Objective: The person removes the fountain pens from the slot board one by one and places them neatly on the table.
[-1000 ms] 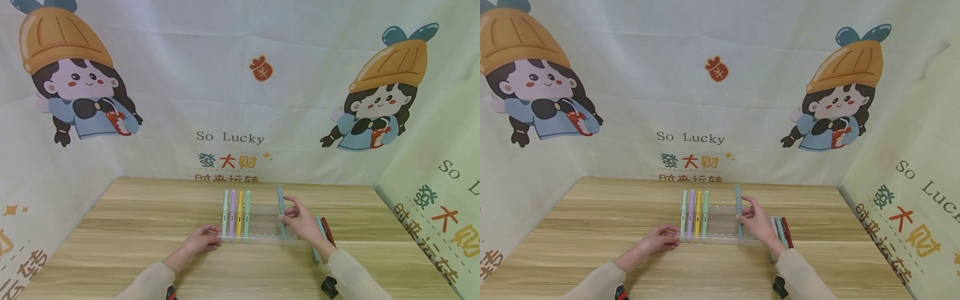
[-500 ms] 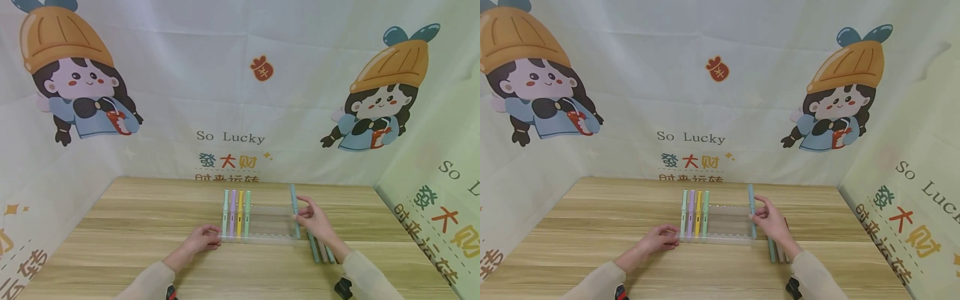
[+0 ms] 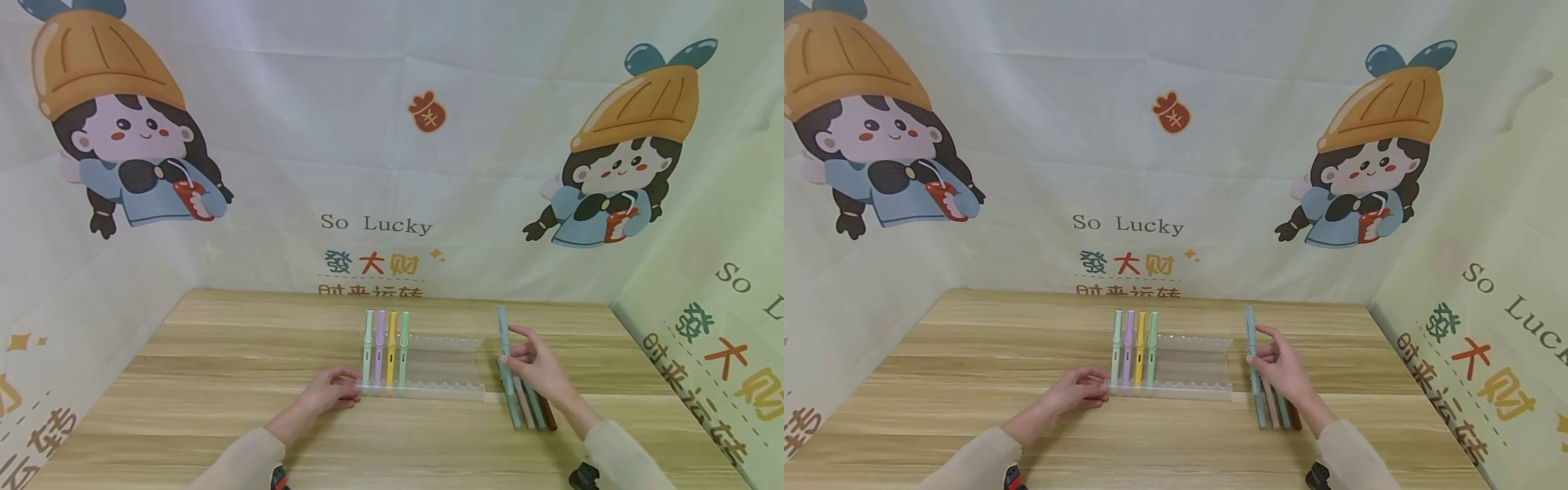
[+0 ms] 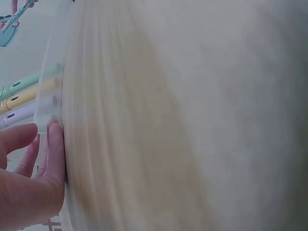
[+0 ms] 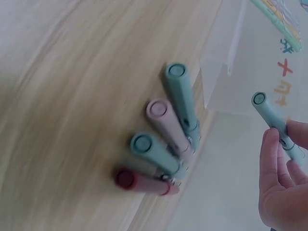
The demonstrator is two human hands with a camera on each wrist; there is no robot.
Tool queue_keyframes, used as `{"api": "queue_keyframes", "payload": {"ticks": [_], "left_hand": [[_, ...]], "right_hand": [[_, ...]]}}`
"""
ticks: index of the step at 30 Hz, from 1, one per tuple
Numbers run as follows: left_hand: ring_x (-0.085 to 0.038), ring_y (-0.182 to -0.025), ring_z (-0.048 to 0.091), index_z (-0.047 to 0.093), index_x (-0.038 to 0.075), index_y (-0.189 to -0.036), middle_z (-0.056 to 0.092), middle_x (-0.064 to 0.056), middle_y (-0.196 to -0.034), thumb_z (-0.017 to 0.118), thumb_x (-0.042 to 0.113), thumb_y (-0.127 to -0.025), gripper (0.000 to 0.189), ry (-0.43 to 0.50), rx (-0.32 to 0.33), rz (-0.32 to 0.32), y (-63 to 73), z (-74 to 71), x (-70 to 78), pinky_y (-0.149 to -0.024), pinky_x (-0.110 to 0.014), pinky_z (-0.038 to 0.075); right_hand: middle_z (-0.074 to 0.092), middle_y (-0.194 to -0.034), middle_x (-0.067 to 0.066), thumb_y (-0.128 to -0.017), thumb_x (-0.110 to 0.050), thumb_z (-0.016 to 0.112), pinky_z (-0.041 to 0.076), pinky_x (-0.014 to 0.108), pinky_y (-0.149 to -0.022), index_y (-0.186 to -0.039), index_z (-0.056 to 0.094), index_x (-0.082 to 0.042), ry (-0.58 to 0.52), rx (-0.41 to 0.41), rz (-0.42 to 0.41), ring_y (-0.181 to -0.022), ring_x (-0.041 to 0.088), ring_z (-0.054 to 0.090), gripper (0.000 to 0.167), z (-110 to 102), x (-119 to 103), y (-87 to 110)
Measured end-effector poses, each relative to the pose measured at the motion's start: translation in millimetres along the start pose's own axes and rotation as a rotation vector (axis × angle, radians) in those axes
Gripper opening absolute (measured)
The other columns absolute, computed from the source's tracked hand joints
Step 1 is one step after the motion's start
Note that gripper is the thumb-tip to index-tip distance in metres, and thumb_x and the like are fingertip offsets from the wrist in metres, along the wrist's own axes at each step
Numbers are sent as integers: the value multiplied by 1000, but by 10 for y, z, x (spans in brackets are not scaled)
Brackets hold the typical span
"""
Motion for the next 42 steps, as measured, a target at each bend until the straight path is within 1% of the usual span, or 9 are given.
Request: {"api": "queue_keyframes", "payload": {"ticks": [5,10,15,21,27,33,38,40,42], "left_hand": [[-17,-73,58,44,-13,-108,58,-10,-79,52,-5,-84,26,1,1,1,5,-4,0,-68,-31,52],[-17,-73,58,45,-14,-107,58,-10,-78,52,-5,-84,26,0,-3,11,-10,-12,-18,-67,-30,52],[-17,-72,58,45,-14,-107,59,-10,-78,52,-5,-84,26,3,-8,20,-23,-18,-30,-67,-30,52],[-16,-72,58,45,-14,-108,58,-10,-79,53,-3,-84,27,2,-4,17,-19,-20,-22,-67,-31,51],[-17,-72,58,45,-14,-108,59,-10,-78,52,-5,-84,27,4,-5,17,-19,-16,-19,-67,-30,52],[-17,-72,58,45,-14,-108,59,-10,-77,52,-5,-84,27,5,-6,17,-19,-15,-22,-66,-30,52],[-17,-72,58,45,-14,-108,59,-10,-78,52,-5,-84,27,2,-6,15,-14,-16,-20,-66,-30,52],[-17,-72,58,45,-14,-108,59,-10,-77,52,-5,-84,26,3,-7,16,-16,-16,-21,-66,-30,52],[-17,-72,58,45,-14,-107,59,-10,-77,52,-5,-84,26,2,-8,17,-19,-16,-22,-66,-30,52]], "right_hand": [[55,-94,21,-82,0,59,52,39,-64,-130,33,2,18,24,15,-76,25,55,55,-93,44,32],[54,-93,20,-82,1,58,52,38,-64,-130,33,1,45,38,33,-76,24,55,54,-190,83,66],[54,-93,20,-82,-1,59,51,36,-63,-130,32,1,61,44,47,-76,26,55,55,-271,127,90],[55,-94,21,-82,-2,59,52,36,-63,-131,31,2,62,47,63,-78,29,55,56,-354,194,119],[55,-92,21,-83,-1,58,52,35,-64,-130,31,3,65,39,79,-75,25,56,55,-416,249,163],[55,-91,21,-83,-1,58,52,33,-64,-130,30,4,43,22,90,-76,28,57,55,-475,321,202],[57,-85,18,-82,1,58,52,35,-63,-126,31,9,39,-2,64,-72,24,58,53,-509,369,233],[58,-82,17,-81,2,59,52,34,-62,-125,32,11,49,-11,46,-69,21,57,51,-517,379,246],[58,-81,17,-81,3,59,51,32,-59,-124,33,12,55,-17,48,-66,19,57,51,-526,393,257]]}}
Point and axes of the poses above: each hand's wrist, its own y-axis away from the middle knuckle, its own z-axis out of the palm, x = y × z, the point moved 4 cm from there along -y, towards the middle knuckle
